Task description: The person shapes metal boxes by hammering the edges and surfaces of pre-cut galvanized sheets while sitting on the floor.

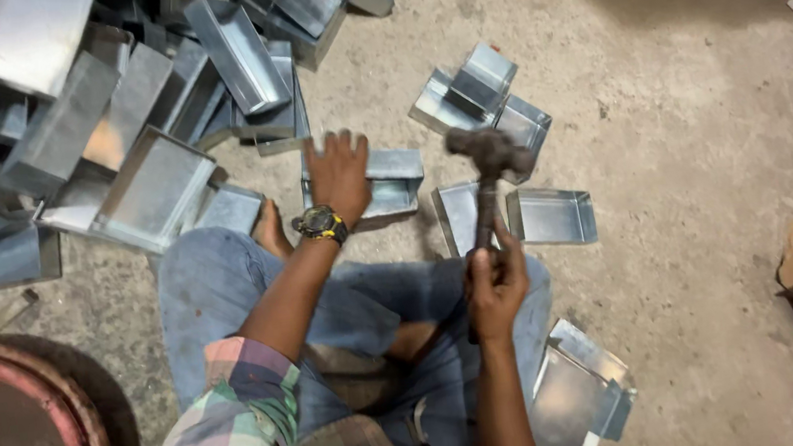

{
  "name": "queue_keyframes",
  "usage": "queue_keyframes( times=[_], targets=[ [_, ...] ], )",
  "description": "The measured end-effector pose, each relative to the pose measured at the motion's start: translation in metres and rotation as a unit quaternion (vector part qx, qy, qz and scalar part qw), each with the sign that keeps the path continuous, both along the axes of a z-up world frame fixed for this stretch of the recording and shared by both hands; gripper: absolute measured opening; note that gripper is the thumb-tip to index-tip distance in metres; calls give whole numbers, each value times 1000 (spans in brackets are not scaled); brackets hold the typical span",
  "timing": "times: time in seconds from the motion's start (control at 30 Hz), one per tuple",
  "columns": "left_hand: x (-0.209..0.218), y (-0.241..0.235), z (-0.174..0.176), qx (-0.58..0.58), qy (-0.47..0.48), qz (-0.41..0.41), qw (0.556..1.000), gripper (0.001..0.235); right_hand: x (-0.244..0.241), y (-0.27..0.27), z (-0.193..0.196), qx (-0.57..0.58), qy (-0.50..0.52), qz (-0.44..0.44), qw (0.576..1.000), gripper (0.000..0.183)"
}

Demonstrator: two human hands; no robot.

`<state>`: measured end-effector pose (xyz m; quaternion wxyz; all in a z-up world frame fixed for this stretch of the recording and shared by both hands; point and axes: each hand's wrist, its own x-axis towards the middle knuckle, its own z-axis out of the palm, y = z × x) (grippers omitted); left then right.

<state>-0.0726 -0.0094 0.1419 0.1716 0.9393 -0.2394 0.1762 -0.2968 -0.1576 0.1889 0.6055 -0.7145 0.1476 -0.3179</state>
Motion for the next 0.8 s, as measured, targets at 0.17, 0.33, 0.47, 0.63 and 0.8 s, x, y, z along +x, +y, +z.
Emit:
queue_keyframes(
  times=[0.17, 0.33, 0.47, 0.63, 0.8],
  targets=[
    [-1, 49, -59, -259, 121, 220, 933, 64, -12, 13, 23, -6, -169, 20, 985, 50],
    [-8, 26, -107, -124, 219, 110, 962, 48, 34, 37, -16, -22, -132, -25, 991, 49],
    [-22, -1, -112, -151, 129, 78, 977, 54, 48, 39, -29, -272, 164, 12, 948, 48],
    [-28, -2, -116, -124, 161, 83, 976, 48, 26, 53, -28, -173, 26, -7, 984, 50],
    [-21, -5, -118, -180, 138, 78, 971, 53, 43, 66, -30, -253, 99, 22, 962, 50]
  ],
)
